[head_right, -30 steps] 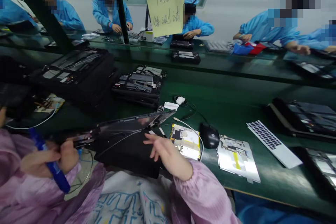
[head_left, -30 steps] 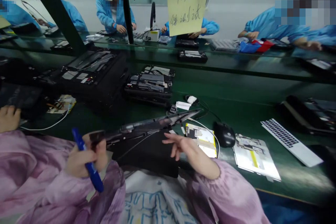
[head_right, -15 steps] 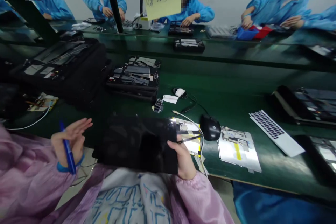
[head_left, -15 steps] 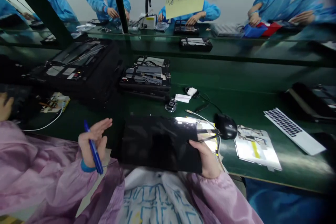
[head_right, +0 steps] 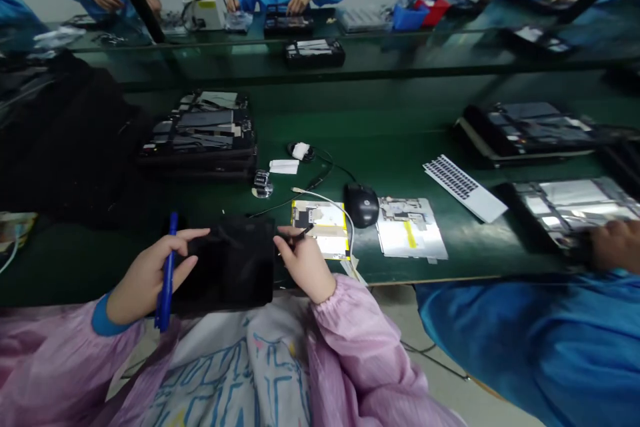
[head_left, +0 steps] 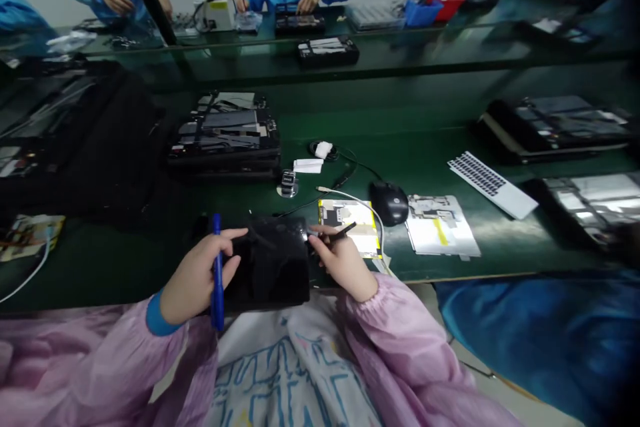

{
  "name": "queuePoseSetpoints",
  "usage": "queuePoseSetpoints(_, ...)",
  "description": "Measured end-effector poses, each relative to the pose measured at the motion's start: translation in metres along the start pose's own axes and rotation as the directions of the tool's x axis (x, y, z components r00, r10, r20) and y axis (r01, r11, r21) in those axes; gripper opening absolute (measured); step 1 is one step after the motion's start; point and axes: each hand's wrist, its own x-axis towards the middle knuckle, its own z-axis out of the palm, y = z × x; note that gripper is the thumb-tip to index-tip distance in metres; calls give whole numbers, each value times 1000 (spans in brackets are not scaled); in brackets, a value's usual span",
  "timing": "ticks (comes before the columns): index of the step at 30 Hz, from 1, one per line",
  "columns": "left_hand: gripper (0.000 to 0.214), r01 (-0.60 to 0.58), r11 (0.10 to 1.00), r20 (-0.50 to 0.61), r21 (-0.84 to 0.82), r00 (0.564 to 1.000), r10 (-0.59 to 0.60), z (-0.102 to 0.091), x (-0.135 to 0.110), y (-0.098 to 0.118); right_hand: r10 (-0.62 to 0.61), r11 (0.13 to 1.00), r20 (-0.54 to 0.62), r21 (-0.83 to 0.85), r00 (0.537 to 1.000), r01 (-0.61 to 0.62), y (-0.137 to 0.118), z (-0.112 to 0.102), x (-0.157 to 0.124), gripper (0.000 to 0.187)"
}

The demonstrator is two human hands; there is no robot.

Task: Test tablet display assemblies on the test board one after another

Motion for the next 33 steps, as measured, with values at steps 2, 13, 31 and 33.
queuePoseSetpoints(2,10,-78,997,134,-14,988,80,8,26,12,-28,999,-71,-40,997,26,1,-14,7,40)
queuePoseSetpoints(13,8,-90,987,544,-133,825,149,103,135,42,-14,970,-42,241,999,24,6,-51,24,40)
queuePoseSetpoints(31,12,-186,982,678,34,726,114,108,145,47,-433,863,-128,-346,893,369,32,-58,27,18)
queuePoseSetpoints(33,16,-113,994,679,-9,728,89,103,150,42,-419,871,-132,-337,898,357,33,-59,26,19)
